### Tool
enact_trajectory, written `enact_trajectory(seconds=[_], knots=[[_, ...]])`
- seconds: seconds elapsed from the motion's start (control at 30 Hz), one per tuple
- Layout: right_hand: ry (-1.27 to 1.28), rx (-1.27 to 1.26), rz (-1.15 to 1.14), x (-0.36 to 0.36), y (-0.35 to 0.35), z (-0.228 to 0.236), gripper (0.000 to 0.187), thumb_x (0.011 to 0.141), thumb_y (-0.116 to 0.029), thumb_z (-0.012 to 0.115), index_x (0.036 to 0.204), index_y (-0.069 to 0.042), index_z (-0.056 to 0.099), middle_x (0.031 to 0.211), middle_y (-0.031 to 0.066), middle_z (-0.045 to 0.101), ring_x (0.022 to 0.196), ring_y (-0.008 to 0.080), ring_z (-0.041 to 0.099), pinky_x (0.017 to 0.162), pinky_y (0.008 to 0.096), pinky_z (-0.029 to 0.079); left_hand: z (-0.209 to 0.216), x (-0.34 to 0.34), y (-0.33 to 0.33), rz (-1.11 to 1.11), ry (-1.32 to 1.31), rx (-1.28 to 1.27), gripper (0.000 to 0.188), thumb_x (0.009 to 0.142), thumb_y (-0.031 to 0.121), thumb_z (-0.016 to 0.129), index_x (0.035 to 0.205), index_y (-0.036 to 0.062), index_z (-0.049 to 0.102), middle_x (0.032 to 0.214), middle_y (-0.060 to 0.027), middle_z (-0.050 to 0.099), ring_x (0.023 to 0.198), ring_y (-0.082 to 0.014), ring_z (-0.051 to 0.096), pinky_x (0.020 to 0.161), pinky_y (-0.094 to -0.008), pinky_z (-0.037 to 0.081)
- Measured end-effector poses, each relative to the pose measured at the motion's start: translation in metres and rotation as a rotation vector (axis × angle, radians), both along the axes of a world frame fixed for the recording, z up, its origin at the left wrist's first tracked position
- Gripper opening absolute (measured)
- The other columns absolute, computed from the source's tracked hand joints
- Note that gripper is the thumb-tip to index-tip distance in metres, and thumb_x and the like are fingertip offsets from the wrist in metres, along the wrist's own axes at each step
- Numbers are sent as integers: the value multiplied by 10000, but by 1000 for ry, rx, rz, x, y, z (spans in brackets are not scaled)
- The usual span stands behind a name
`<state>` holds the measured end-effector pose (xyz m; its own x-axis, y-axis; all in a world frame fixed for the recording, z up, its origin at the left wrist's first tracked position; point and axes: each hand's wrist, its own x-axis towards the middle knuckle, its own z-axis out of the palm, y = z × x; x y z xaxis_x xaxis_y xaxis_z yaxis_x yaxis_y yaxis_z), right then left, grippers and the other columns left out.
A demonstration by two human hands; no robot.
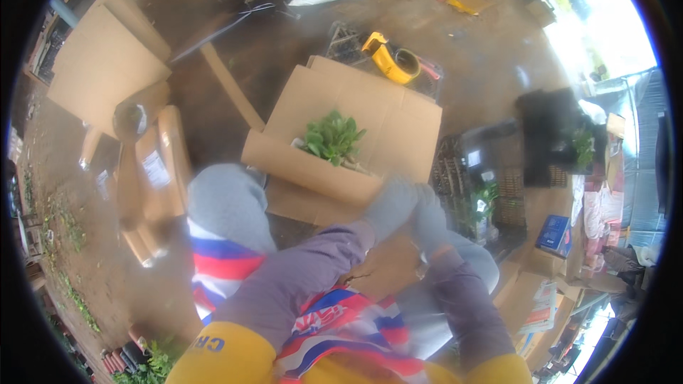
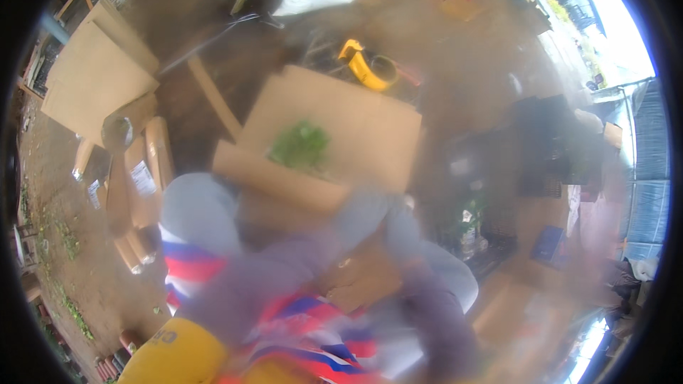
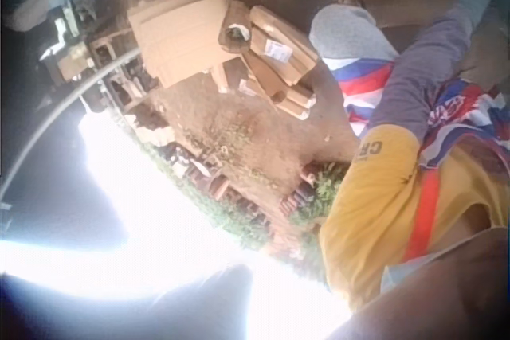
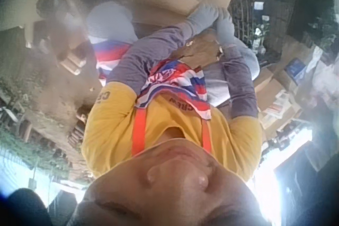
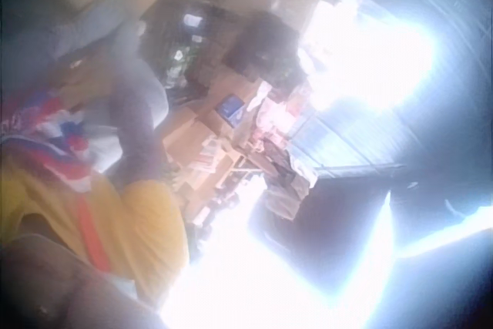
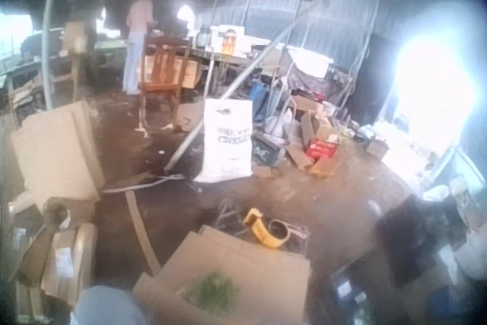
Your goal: The person packs small potted plants into cardboard boxes. They place each plant into a box, wrap it in brown paper, and seal the box with tape. The person repeats this process for multiple plants.
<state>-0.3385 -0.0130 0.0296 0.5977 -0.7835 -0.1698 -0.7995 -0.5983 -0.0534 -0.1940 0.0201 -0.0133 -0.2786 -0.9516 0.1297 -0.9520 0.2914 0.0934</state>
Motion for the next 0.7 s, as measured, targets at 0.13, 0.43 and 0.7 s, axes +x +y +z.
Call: enact_trajectory(seconds=[0.13, 0.43, 0.7], knots=[[-1, 539, 179, -2, -72, 71, 580, 782, -141, 698, 1337, -32, 571, 1194, 191, 657, 1139, 358, 626, 948, 405, 514, -3, -5, 2, -30, 6, -46, 217, 889, 218, 549, 1052, 89, 612, 964, -73, 614, 916, -212, 590, 816, -395, 442], [0, -113, 27, 131, -285, -68, 587, 867, -308, 673, 1371, -65, 495, 1137, 179, 669, 1078, 374, 638, 963, 499, 462, 15, 4, 10, -32, -14, -72, 340, 913, 240, 517, 1179, 38, 582, 1035, -130, 600, 971, -291, 595, 929, -491, 473], [177, -212, 127, 153, -308, -26, 410, 876, -294, 665, 1220, -78, 609, 1122, 157, 706, 1082, 370, 653, 935, 472, 488, 4, 2, 11, 23, 11, -192, 415, 913, 236, 502, 1262, 20, 564, 1095, -134, 592, 981, -280, 580, 900, -451, 463]])
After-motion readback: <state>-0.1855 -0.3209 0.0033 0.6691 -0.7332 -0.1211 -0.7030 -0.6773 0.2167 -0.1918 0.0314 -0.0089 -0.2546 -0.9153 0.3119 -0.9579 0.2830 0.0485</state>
